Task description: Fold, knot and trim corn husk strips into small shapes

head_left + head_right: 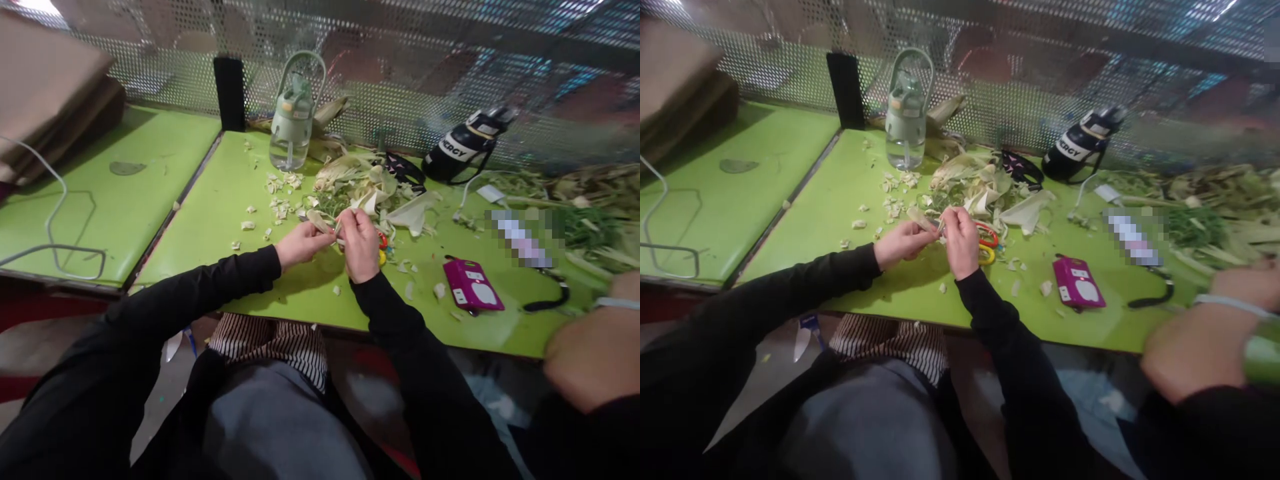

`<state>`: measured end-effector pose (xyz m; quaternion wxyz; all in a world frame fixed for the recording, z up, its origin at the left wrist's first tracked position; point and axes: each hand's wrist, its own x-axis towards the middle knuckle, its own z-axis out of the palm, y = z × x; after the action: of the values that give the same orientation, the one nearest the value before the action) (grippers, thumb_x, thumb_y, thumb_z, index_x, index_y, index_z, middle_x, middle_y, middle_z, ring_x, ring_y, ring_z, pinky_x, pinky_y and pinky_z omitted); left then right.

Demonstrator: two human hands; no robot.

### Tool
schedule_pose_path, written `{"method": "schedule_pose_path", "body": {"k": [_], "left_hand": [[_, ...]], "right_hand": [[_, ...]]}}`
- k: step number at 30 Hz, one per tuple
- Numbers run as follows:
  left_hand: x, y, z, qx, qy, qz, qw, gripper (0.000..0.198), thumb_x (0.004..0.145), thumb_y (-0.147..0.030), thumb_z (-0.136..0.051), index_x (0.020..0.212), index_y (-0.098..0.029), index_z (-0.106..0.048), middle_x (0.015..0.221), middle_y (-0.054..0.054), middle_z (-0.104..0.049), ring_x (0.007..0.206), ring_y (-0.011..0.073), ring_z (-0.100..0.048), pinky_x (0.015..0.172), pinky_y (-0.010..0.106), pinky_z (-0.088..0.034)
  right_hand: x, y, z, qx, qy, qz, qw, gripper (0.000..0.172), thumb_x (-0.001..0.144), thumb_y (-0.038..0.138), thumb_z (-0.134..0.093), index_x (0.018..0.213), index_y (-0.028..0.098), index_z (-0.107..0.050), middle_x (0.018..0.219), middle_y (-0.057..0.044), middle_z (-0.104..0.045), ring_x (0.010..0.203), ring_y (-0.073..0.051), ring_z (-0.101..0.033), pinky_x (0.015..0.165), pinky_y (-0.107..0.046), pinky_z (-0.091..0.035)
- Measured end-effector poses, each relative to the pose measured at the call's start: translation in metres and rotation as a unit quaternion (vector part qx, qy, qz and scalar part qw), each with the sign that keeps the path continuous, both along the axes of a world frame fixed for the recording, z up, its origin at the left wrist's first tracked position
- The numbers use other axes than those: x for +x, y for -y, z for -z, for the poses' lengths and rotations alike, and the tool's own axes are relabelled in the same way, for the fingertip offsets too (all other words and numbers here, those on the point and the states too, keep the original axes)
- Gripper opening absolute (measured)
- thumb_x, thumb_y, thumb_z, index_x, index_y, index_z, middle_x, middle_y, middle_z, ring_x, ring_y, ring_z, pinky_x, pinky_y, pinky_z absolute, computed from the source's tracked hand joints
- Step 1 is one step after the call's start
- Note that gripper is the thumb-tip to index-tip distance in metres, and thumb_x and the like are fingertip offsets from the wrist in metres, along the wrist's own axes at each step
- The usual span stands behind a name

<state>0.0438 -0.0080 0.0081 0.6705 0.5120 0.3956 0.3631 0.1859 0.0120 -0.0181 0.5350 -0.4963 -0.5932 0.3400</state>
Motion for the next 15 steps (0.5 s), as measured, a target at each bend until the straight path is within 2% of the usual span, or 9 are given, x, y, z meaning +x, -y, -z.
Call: {"method": "schedule_pose_path", "body": {"k": [5,9,12,15], "left_hand": [[0.001,0.011,0.003,-0.038,0.007,-0.038,0.999,0.015,0.092,-0.013,-0.055,0.077,-0.016,-0.053,0.045,-0.012,-0.035,0.034,0.0021,-0.026,0.037,0.017,-0.018],[-0.006,0.008,-0.002,-0.093,0.072,-0.027,0.993,0.012,0.088,-0.009,-0.048,0.079,-0.017,-0.051,0.052,-0.010,-0.035,0.036,0.0020,-0.023,0.037,0.016,-0.014],[-0.013,-0.001,-0.005,-0.079,0.106,-0.041,0.990,0.016,0.084,-0.004,-0.042,0.079,-0.016,-0.050,0.060,-0.006,-0.048,0.040,0.0027,-0.033,0.038,0.015,-0.021],[-0.019,-0.008,-0.004,-0.068,0.105,-0.056,0.990,0.019,0.084,-0.003,-0.039,0.087,-0.015,-0.054,0.068,-0.002,-0.059,0.046,0.0049,-0.045,0.042,0.017,-0.031]], "right_hand": [[0.000,-0.001,0.007,-0.020,-0.002,-0.013,1.000,0.035,0.090,0.055,-0.056,0.076,0.023,-0.051,0.057,0.008,-0.035,0.050,-0.010,-0.033,0.047,-0.025,-0.029],[0.002,-0.005,0.007,-0.028,-0.013,-0.032,0.999,0.040,0.091,0.062,-0.052,0.078,0.024,-0.052,0.060,0.006,-0.038,0.048,-0.010,-0.033,0.043,-0.026,-0.028],[0.004,-0.003,0.004,-0.046,-0.016,-0.058,0.997,0.042,0.091,0.065,-0.049,0.085,0.024,-0.055,0.059,0.005,-0.043,0.045,-0.011,-0.035,0.040,-0.027,-0.027],[0.005,0.004,-0.002,-0.057,0.011,-0.093,0.994,0.042,0.090,0.064,-0.053,0.088,0.023,-0.057,0.060,0.005,-0.048,0.047,-0.011,-0.040,0.042,-0.026,-0.029]]}}
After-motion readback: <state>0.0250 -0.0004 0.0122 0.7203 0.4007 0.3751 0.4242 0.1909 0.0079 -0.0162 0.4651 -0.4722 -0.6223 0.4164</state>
